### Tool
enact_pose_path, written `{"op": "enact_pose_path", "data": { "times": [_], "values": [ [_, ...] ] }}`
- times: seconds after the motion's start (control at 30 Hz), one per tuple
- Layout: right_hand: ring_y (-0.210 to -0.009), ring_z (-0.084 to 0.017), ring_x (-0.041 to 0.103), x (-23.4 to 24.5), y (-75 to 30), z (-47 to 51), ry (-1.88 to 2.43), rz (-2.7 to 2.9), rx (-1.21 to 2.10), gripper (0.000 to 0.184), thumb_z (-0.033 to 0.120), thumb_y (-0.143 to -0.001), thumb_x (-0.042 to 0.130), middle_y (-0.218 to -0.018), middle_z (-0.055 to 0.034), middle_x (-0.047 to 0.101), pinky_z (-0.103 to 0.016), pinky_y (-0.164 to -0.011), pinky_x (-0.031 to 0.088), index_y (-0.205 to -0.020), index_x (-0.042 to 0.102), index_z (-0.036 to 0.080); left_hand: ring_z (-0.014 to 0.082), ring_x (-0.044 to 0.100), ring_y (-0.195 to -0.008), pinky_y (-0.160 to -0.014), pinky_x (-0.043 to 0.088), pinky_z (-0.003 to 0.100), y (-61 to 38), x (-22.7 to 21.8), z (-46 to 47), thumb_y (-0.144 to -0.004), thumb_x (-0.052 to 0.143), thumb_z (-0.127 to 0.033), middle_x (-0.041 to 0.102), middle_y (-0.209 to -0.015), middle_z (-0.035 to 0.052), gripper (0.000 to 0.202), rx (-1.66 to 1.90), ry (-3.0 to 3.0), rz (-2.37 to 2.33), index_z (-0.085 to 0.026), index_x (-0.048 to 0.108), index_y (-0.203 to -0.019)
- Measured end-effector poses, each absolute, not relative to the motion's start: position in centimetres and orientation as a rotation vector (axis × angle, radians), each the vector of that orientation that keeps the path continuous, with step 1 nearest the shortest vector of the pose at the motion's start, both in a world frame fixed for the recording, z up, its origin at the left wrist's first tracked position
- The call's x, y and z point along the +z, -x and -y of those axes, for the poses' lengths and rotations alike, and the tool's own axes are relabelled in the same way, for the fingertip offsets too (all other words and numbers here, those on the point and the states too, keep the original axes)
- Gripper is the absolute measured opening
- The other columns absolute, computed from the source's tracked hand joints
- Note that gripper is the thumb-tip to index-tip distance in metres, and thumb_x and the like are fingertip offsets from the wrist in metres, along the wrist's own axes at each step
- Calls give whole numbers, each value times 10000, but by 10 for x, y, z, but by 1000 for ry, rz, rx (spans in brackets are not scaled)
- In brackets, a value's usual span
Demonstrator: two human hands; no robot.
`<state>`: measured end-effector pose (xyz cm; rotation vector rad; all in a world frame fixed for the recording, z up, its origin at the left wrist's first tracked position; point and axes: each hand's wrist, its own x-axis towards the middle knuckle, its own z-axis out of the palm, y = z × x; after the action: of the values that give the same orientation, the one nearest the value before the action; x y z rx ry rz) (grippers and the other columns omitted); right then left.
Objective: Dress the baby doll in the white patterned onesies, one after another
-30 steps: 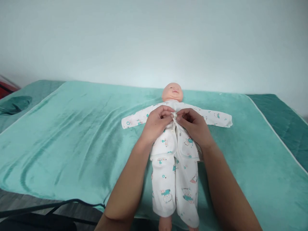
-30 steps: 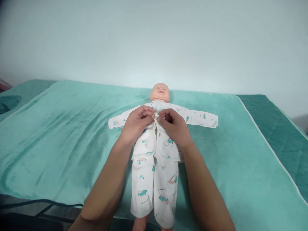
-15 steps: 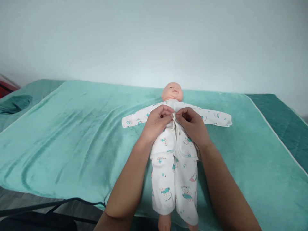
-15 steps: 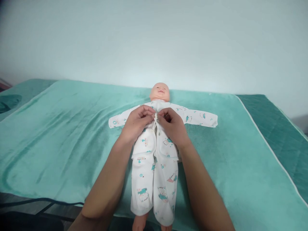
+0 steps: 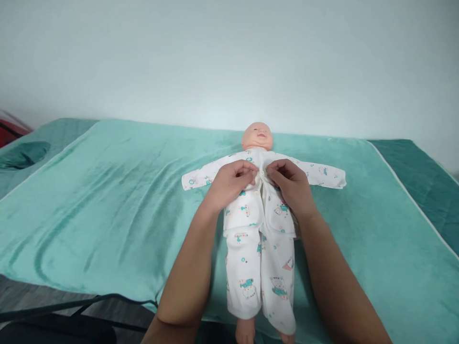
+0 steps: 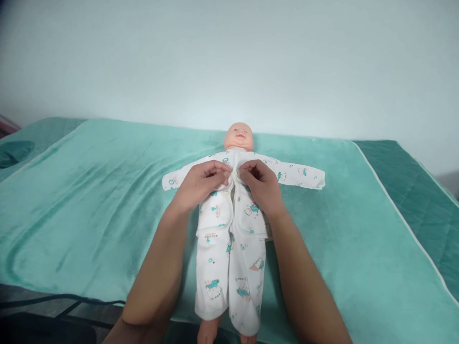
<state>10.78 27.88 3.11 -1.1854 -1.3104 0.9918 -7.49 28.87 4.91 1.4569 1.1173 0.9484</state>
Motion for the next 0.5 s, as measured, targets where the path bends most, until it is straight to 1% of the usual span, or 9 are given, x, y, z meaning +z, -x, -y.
{"op": "enact_pose_path", "data": {
  "times": [0.03,0.1,0.2,0.27,0.3,0.33,0.4,0.5],
  "values": [
    [-649,-88,447,31,-108,-279,1183,1311,986,137,321,-861,667,-715,31,544,-233,-609,353,-864,651,185,79,484,-612,-577,342,209,75,50,-288,-837,629,-323,647,-750,-9,227,952,-1468,-1121,-183,714,-994],
    [-637,-90,449,34,-110,-277,1200,1325,987,162,344,-880,653,-706,29,541,-235,-595,350,-846,631,186,73,459,-594,-565,329,209,76,52,-287,-848,632,-356,608,-717,-17,212,935,-1489,-1122,-176,712,-926],
    [-566,-91,403,49,-115,-266,1351,1452,972,347,480,-925,615,-630,32,487,-252,-544,316,-744,561,188,63,424,-561,-532,305,212,81,59,-285,-869,633,-432,586,-682,-18,288,854,-1509,-1124,-161,664,-779],
    [-555,-100,398,62,-118,-255,1510,1666,887,461,573,-923,605,-601,26,480,-267,-540,305,-685,521,188,62,426,-563,-527,305,214,86,62,-283,-869,646,-457,589,-678,-13,329,784,-1551,-1108,-156,655,-738],
    [-567,-107,413,68,-117,-248,1588,1793,815,476,586,-912,620,-614,18,503,-274,-548,305,-675,514,188,65,442,-576,-534,317,214,88,64,-283,-861,661,-456,595,-687,-10,322,747,-1579,-1085,-156,664,-744],
    [-584,-114,430,74,-115,-242,1666,1913,725,456,568,-897,648,-649,9,538,-279,-557,303,-682,518,188,69,460,-595,-546,333,213,90,64,-282,-848,681,-451,599,-697,-9,306,708,-1609,-1055,-158,676,-762],
    [-620,-129,458,79,-108,-230,1808,2091,514,343,471,-878,692,-764,-12,597,-287,-569,285,-749,544,190,78,486,-628,-574,366,213,91,65,-281,-820,718,-440,597,-708,-15,275,631,-1670,-994,-167,688,-802],
    [-718,-170,519,78,-93,-220,1921,2209,230,163,314,-884,651,-902,-58,612,-292,-593,260,-887,558,181,80,486,-648,-581,368,211,88,64,-279,-802,738,-413,573,-707,-32,245,582,-1770,-994,-181,662,-782]
  ]
}}
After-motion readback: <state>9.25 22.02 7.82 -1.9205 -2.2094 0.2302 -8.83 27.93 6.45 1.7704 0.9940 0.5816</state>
